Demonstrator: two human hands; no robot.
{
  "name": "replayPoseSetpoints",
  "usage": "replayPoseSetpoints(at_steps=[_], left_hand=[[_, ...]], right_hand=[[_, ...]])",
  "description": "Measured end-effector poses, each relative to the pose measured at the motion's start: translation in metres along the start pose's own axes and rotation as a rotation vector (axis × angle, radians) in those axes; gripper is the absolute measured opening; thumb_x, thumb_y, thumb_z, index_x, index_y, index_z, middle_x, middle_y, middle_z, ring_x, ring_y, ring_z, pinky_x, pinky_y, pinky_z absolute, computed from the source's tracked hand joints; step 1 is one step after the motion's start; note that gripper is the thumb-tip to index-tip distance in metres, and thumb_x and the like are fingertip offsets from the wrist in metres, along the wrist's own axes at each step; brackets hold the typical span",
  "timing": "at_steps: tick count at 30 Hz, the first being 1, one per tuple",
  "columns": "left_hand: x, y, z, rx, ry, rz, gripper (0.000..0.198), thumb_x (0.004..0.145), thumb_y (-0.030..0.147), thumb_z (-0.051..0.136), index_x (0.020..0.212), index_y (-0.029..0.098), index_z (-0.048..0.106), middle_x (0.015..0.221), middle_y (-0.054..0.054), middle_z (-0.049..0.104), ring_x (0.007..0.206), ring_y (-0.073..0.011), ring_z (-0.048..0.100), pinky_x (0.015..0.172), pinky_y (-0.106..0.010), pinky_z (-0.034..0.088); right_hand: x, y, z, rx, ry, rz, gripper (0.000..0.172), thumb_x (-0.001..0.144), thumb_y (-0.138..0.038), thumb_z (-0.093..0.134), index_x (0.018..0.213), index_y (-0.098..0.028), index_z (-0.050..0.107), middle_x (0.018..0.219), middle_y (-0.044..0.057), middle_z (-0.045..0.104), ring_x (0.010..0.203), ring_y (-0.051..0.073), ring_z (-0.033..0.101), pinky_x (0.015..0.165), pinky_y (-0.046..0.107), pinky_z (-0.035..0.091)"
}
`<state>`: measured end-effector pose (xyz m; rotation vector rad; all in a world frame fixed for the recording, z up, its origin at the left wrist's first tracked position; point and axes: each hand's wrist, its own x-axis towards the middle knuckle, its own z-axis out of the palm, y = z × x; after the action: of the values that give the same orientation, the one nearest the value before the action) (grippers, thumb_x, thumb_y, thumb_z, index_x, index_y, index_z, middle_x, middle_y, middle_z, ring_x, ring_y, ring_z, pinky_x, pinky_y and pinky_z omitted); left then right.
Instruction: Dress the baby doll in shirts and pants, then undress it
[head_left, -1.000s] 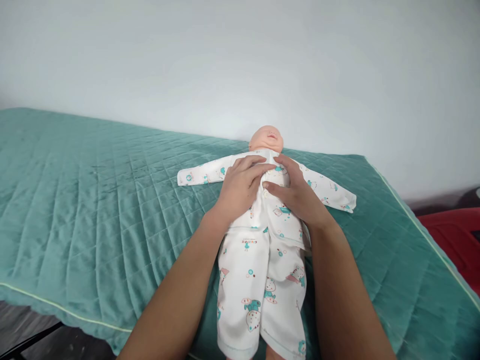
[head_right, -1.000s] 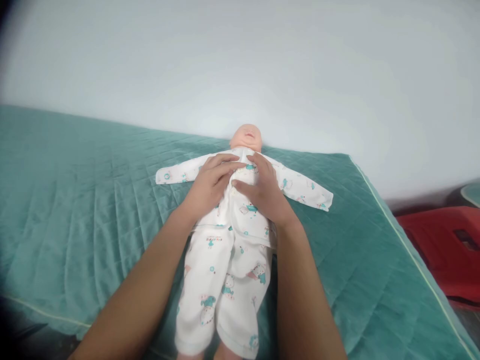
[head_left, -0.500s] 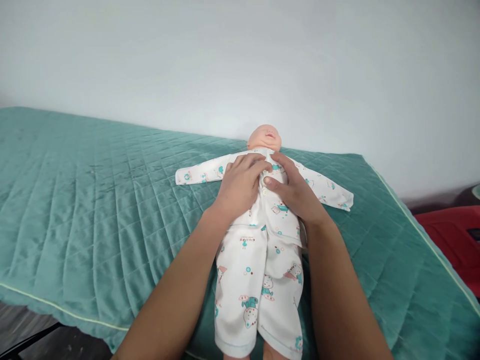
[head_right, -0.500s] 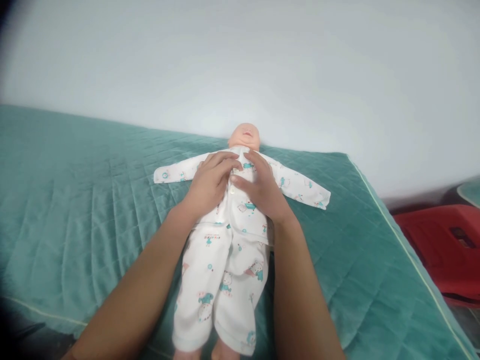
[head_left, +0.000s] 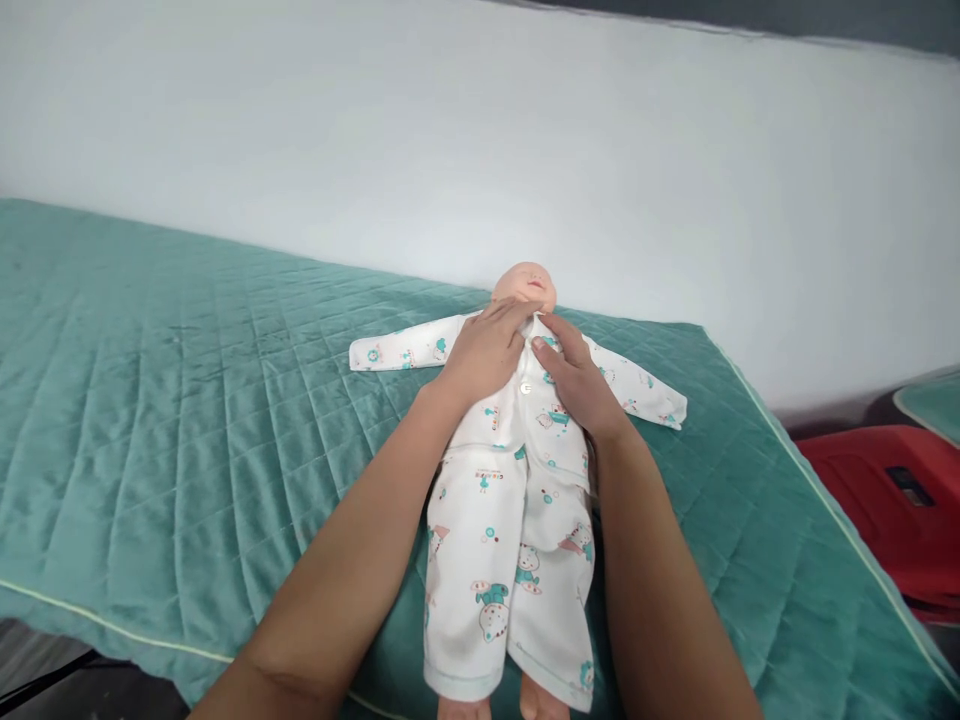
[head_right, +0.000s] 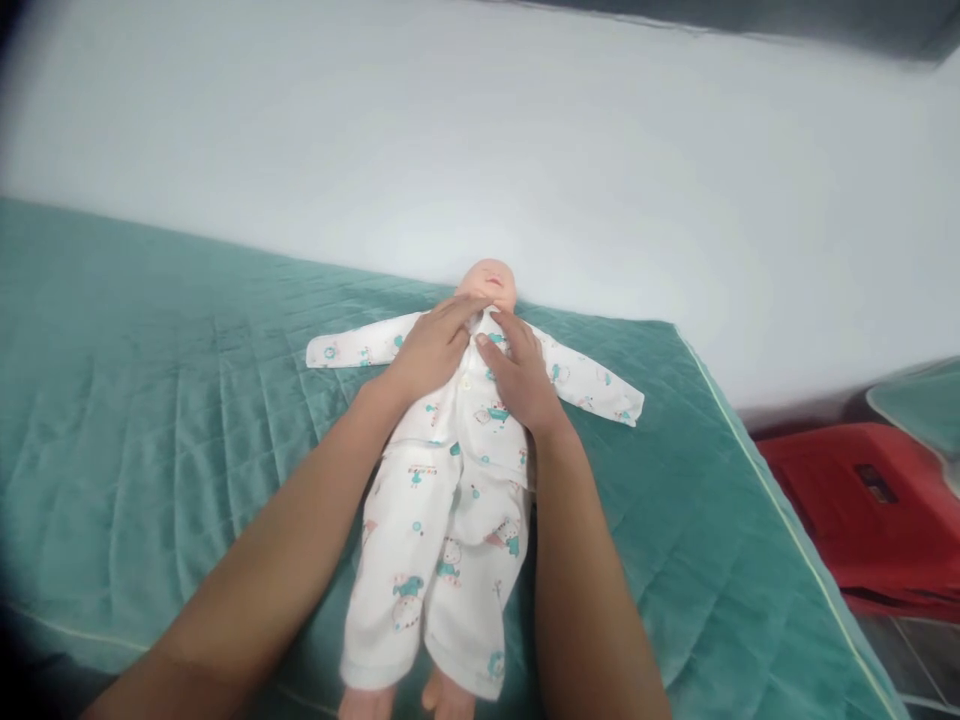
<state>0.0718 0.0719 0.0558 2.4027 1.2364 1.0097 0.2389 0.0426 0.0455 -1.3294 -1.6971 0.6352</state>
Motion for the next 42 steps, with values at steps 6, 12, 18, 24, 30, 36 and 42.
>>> replayPoseSetpoints(at_steps=[6,12,18,24,30,36,42], left_hand=[[0.002,-0.001,0.001,-0.022,-0.019,-0.065,0.051,0.096,0.017,0.031,0.139,0.025,0.058,0.15,0.0,0.057,0.142,-0.0185,0.046,0.12,-0.04,0.037],[0.004,-0.002,0.002,-0.028,-0.038,-0.125,0.05,0.098,0.021,0.031,0.141,0.023,0.057,0.154,-0.002,0.053,0.144,-0.0215,0.043,0.12,-0.044,0.035],[0.004,0.0,0.002,-0.002,-0.033,-0.146,0.049,0.1,0.021,0.031,0.141,0.022,0.057,0.154,-0.004,0.053,0.142,-0.0219,0.045,0.12,-0.044,0.036],[0.003,-0.002,0.003,0.001,-0.026,-0.132,0.048,0.101,0.023,0.031,0.143,0.022,0.055,0.154,-0.003,0.053,0.142,-0.0209,0.046,0.121,-0.042,0.035],[0.003,-0.007,0.002,-0.096,0.019,-0.066,0.045,0.101,0.026,0.034,0.138,0.02,0.061,0.149,-0.003,0.058,0.139,-0.0172,0.05,0.122,-0.035,0.033],[-0.01,-0.032,-0.002,-0.039,0.051,-0.176,0.051,0.106,0.034,0.026,0.137,0.017,0.062,0.147,-0.006,0.06,0.138,-0.0174,0.051,0.122,-0.035,0.032],[-0.052,-0.068,-0.024,0.352,-0.028,-0.284,0.054,0.106,0.04,0.026,0.154,0.023,0.044,0.159,-0.007,0.048,0.146,-0.0262,0.04,0.125,-0.048,0.02]], right_hand=[[-0.004,-0.006,-0.001,0.005,0.014,0.051,0.051,0.092,-0.058,0.055,0.136,-0.032,0.056,0.153,0.005,0.049,0.146,0.028,0.038,0.124,0.051,0.026],[-0.001,-0.004,0.0,-0.01,0.014,0.065,0.05,0.091,-0.058,0.056,0.134,-0.032,0.058,0.152,0.005,0.049,0.145,0.027,0.038,0.124,0.05,0.024],[0.007,0.001,0.0,-0.028,0.022,0.056,0.046,0.092,-0.058,0.056,0.13,-0.032,0.064,0.147,0.004,0.053,0.144,0.025,0.039,0.125,0.05,0.024],[0.011,0.001,0.0,-0.033,0.023,0.117,0.048,0.092,-0.059,0.056,0.133,-0.035,0.065,0.153,0.003,0.049,0.147,0.028,0.036,0.126,0.054,0.021],[0.009,0.006,-0.003,-0.007,0.016,0.008,0.05,0.094,-0.059,0.054,0.135,-0.033,0.064,0.152,0.003,0.053,0.146,0.025,0.039,0.125,0.05,0.025],[0.001,0.03,-0.009,-0.063,0.144,-0.022,0.052,0.097,-0.062,0.046,0.132,-0.028,0.065,0.148,0.007,0.057,0.14,0.024,0.048,0.123,0.049,0.029],[-0.027,0.061,-0.03,-0.526,0.196,0.052,0.058,0.1,-0.052,0.036,0.146,-0.023,0.053,0.16,0.012,0.044,0.15,0.03,0.035,0.122,0.059,0.023]])
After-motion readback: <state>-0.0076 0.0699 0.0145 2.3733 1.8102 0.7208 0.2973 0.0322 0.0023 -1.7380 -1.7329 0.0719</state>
